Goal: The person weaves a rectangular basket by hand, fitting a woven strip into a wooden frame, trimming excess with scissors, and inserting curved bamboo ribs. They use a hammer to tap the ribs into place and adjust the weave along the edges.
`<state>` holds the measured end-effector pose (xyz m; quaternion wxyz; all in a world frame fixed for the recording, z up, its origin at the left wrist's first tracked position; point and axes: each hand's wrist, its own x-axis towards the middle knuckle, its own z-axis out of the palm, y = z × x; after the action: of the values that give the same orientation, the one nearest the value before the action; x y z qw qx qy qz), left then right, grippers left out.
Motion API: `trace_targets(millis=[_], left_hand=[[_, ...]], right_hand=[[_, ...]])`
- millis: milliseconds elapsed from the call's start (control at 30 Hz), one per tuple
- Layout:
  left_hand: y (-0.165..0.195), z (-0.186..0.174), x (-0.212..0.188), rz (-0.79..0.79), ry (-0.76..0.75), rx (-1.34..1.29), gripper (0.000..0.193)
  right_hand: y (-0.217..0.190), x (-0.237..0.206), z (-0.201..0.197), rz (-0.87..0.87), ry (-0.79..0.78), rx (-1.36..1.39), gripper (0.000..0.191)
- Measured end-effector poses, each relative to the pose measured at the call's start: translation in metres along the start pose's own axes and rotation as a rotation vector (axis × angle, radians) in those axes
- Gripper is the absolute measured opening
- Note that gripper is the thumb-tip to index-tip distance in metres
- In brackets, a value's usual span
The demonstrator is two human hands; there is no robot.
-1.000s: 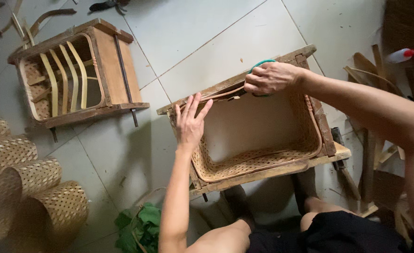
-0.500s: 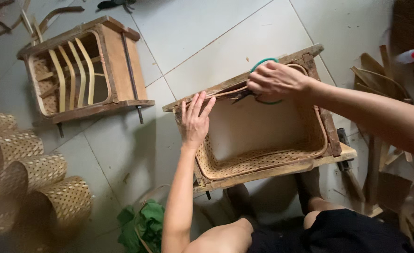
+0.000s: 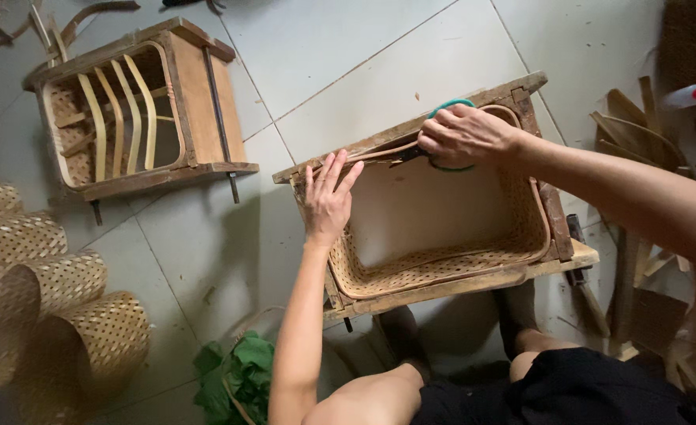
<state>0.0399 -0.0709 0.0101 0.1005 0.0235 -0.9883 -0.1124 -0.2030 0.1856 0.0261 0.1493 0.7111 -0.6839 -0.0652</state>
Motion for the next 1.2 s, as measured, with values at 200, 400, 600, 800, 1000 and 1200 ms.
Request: trace_targets(millis=[200,400,600,800,1000,1200], left_hand=[[0.0,0.004,0.001,0.015,0.045,-0.002,0.064],[-0.002,0.008,-0.001,-0.012,0.032,0.014,0.062],[0.001,0.006,0.002,-0.015,0.076,-0.046,0.052],[0.002,0.001,0.003,-0.024,0.043,-0.035,0.051],[0.002,0.006,0.004,-0.031,0.116,-0.097,0.046],[0.003,-0.002,0.002,-0.039,0.086,-0.106,0.046]], right_hand=[[0.008,-0.001,0.007,-0.083,0.057,0.043,0.024],[0.009,0.001,0.009,-0.079,-0.032,0.066,0.027],[-0.016,0.009,-0.005,0.041,-0.132,-0.022,0.04],[-0.01,0.013,0.003,-0.016,0.105,0.104,0.031],[-0.014,0.013,0.006,0.03,-0.017,0.074,0.033],[-0.03,0.035,0.0,0.084,0.027,0.08,0.03]])
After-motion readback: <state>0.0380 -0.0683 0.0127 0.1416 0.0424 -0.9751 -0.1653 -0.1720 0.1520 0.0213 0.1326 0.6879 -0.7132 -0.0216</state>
